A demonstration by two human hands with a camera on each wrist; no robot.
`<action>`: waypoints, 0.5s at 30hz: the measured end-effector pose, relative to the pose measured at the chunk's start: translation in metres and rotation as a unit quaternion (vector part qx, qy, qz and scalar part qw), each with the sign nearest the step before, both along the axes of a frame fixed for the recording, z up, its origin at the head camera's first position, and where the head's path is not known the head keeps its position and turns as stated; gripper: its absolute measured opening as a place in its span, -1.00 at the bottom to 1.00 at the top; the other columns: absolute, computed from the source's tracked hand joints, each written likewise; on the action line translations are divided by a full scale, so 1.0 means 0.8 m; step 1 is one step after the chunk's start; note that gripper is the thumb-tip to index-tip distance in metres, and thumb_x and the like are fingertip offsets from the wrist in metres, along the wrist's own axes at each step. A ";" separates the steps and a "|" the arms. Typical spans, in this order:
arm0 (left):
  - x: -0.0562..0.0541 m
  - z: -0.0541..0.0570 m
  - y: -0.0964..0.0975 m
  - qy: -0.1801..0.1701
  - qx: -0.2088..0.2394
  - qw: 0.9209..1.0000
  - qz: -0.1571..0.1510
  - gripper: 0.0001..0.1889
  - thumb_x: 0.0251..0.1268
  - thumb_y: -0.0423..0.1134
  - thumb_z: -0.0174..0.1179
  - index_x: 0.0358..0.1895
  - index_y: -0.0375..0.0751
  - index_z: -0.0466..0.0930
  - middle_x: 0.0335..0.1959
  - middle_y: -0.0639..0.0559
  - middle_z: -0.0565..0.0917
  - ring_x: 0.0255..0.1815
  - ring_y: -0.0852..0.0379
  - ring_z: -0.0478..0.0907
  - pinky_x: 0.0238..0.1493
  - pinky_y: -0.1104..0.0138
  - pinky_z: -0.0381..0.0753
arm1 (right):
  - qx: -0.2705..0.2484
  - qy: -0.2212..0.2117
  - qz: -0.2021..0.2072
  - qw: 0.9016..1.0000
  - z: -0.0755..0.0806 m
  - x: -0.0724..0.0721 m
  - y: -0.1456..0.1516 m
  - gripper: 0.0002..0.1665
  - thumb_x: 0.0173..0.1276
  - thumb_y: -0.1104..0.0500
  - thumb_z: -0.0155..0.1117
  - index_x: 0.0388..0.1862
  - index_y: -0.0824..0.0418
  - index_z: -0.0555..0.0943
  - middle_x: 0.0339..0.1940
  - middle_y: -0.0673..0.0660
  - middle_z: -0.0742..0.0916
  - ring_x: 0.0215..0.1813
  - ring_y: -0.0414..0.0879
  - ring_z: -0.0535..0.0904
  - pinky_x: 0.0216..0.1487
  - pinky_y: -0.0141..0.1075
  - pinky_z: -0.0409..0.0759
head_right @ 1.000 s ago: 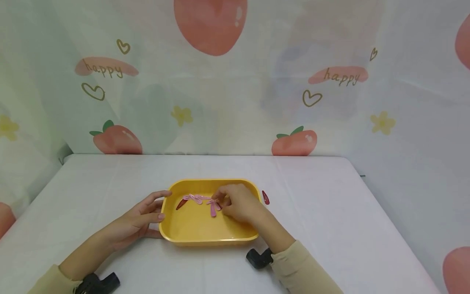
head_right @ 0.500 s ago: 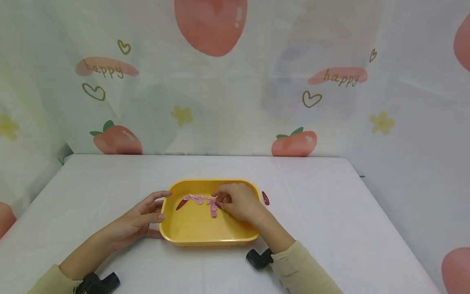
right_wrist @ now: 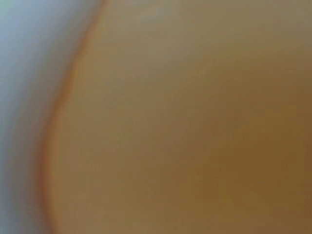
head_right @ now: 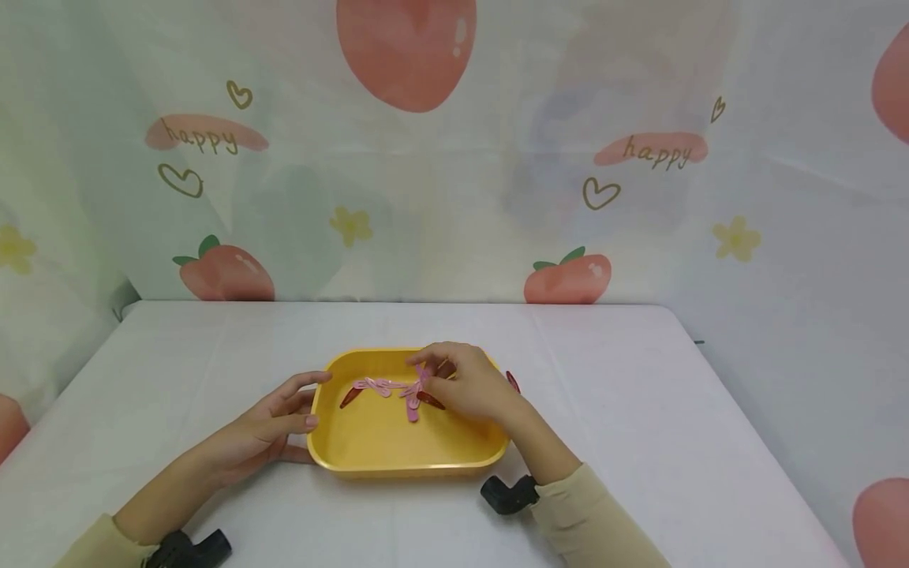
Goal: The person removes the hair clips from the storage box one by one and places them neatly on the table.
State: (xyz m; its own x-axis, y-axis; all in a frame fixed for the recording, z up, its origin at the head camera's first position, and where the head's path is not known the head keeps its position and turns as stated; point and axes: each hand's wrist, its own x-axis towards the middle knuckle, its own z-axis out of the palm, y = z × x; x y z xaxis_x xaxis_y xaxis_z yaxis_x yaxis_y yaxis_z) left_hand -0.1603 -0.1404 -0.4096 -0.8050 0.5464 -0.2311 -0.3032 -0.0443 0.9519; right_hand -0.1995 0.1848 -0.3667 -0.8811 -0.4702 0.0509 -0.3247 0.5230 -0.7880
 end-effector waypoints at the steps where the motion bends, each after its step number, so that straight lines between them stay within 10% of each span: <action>1: 0.000 0.000 0.001 0.000 0.001 1.000 -0.001 -0.36 0.46 -0.32 0.13 0.51 -0.02 0.10 0.53 -0.30 0.05 0.25 -0.19 0.47 0.04 -0.14 0.65 | -0.011 -0.006 -0.002 1.000 0.004 0.001 0.003 -0.66 0.36 0.28 0.30 0.11 0.13 0.68 -0.22 0.04 0.67 -0.16 -0.04 0.61 -0.17 -0.30 0.65; 15: -0.001 -0.003 0.000 0.008 0.000 1.000 0.000 -0.34 0.45 -0.34 0.12 0.52 -0.04 0.07 0.51 -0.32 0.06 0.23 -0.16 0.48 0.02 -0.14 0.65 | -0.056 -0.040 -0.066 0.995 0.045 -0.005 0.070 -0.60 0.33 0.26 0.33 0.16 0.08 0.64 0.00 0.18 0.70 -0.10 0.05 0.66 -0.29 -0.32 0.71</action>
